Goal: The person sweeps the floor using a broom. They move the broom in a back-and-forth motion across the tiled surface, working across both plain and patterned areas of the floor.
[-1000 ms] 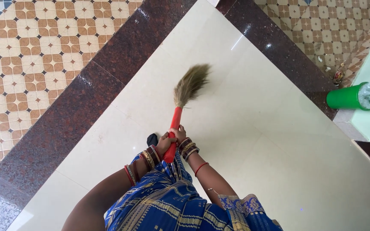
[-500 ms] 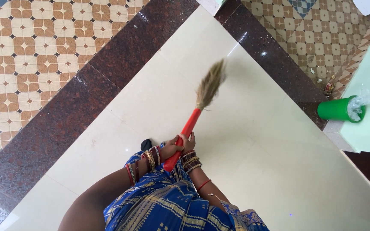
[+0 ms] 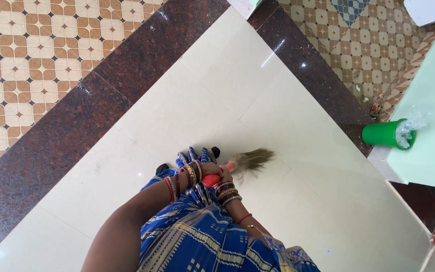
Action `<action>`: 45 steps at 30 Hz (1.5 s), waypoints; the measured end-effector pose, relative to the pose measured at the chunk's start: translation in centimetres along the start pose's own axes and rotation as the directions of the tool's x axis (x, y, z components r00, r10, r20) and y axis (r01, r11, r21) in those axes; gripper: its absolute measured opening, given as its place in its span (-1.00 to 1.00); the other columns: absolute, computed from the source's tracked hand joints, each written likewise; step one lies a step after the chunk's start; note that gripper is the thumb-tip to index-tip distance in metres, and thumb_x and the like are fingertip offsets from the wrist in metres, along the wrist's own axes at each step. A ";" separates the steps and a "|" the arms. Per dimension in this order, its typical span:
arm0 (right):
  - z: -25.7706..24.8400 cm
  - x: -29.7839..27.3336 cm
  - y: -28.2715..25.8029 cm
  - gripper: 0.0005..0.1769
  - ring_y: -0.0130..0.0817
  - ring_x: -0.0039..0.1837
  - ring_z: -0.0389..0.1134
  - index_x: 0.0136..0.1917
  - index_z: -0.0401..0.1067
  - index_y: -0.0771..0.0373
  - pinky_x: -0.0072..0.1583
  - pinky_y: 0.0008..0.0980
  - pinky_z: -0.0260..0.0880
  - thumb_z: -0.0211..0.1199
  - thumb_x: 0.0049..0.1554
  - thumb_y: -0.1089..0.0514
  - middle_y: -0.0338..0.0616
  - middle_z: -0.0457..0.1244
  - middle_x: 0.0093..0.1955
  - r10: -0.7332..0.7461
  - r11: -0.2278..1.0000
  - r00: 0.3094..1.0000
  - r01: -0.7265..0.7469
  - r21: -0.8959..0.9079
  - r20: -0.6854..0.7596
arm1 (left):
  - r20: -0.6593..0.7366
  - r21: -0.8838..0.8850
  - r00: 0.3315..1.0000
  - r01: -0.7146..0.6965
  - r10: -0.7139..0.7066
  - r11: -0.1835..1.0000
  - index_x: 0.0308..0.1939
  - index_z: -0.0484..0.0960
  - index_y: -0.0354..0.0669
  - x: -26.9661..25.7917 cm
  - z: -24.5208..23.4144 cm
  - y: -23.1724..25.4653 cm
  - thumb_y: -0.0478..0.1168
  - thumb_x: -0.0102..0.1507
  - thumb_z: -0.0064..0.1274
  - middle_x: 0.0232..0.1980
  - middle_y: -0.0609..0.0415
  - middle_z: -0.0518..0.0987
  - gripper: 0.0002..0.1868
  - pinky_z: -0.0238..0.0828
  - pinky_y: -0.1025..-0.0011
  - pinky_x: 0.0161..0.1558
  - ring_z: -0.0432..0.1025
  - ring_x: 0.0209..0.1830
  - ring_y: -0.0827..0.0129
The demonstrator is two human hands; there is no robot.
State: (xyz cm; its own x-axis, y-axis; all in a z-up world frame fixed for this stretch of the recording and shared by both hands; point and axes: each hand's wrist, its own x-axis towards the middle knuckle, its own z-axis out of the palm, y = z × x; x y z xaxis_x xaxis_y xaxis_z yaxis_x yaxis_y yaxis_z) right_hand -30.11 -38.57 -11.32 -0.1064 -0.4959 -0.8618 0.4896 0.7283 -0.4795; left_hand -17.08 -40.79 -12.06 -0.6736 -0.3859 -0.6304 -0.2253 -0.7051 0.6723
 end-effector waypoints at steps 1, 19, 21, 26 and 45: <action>0.2 1.4 -0.3 -0.70 -0.32 -0.34 0.32 -0.11 0.51 0.30 -0.32 -0.36 0.40 0.37 0.01 0.04 -0.11 0.34 -0.24 0.023 1.000 0.995 -0.022 -0.013 0.093 | -0.038 0.062 0.999 -0.015 0.018 0.998 -0.12 0.66 -0.35 0.1 -0.5 0.2 -0.11 0.27 0.03 -0.22 -0.06 0.68 -0.68 0.57 0.43 -0.29 0.57 -0.39 0.33; 14.9 8.0 -12.4 -0.58 -0.23 -0.11 0.43 0.07 0.36 0.33 -0.06 -0.27 0.54 0.35 -0.03 0.15 0.00 0.36 -0.07 0.035 0.718 0.901 0.278 -0.638 0.432 | -0.689 -0.583 0.725 -0.560 0.006 0.589 0.21 0.36 -0.26 -0.7 -4.6 8.7 -0.33 0.26 0.00 -0.15 -0.11 0.58 -0.57 0.59 0.30 -0.34 0.52 -0.34 0.26; 14.9 8.5 -13.3 -0.60 -0.24 -0.13 0.42 0.07 0.39 0.35 -0.08 -0.29 0.53 0.33 -0.02 0.15 0.03 0.37 -0.08 0.013 0.708 0.876 0.332 -0.624 0.481 | -0.737 -0.536 0.676 -0.587 0.003 0.606 0.26 0.32 -0.28 -0.7 -4.2 10.5 -0.34 0.27 0.01 -0.09 -0.13 0.58 -0.53 0.61 0.31 -0.31 0.54 -0.30 0.25; 13.8 8.4 -14.6 -0.59 -0.22 -0.18 0.39 0.08 0.34 0.43 -0.15 -0.29 0.50 0.33 0.01 0.19 0.07 0.35 -0.12 -0.139 0.766 0.832 0.434 -0.473 0.538 | -0.700 -0.488 0.712 -0.528 0.050 0.695 0.48 0.13 -0.14 -3.4 -2.7 14.0 -0.34 0.25 0.01 -0.07 -0.15 0.57 -0.28 0.59 0.30 -0.29 0.53 -0.31 0.25; 4.3 9.4 -22.6 -0.78 -0.23 -0.41 0.20 -0.20 0.31 0.25 -0.50 -0.27 0.19 0.28 0.01 0.11 -0.15 0.21 -0.36 0.145 0.983 0.986 -0.133 -0.128 0.084 | -0.118 -0.168 0.993 -0.008 -0.012 0.986 0.12 0.54 -0.39 12.8 -6.1 17.8 -0.14 0.30 -0.07 -0.12 -0.11 0.66 -0.57 0.62 0.43 -0.33 0.58 -0.34 0.34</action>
State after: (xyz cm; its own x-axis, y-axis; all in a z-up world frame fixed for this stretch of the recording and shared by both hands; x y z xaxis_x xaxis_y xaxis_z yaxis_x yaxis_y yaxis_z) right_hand -38.43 -61.66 -7.87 0.0386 -0.4231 -0.9052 0.3846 0.8424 -0.3774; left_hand -25.39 -61.94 -10.49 -0.5826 -0.4448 -0.6802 -0.0983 -0.7923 0.6022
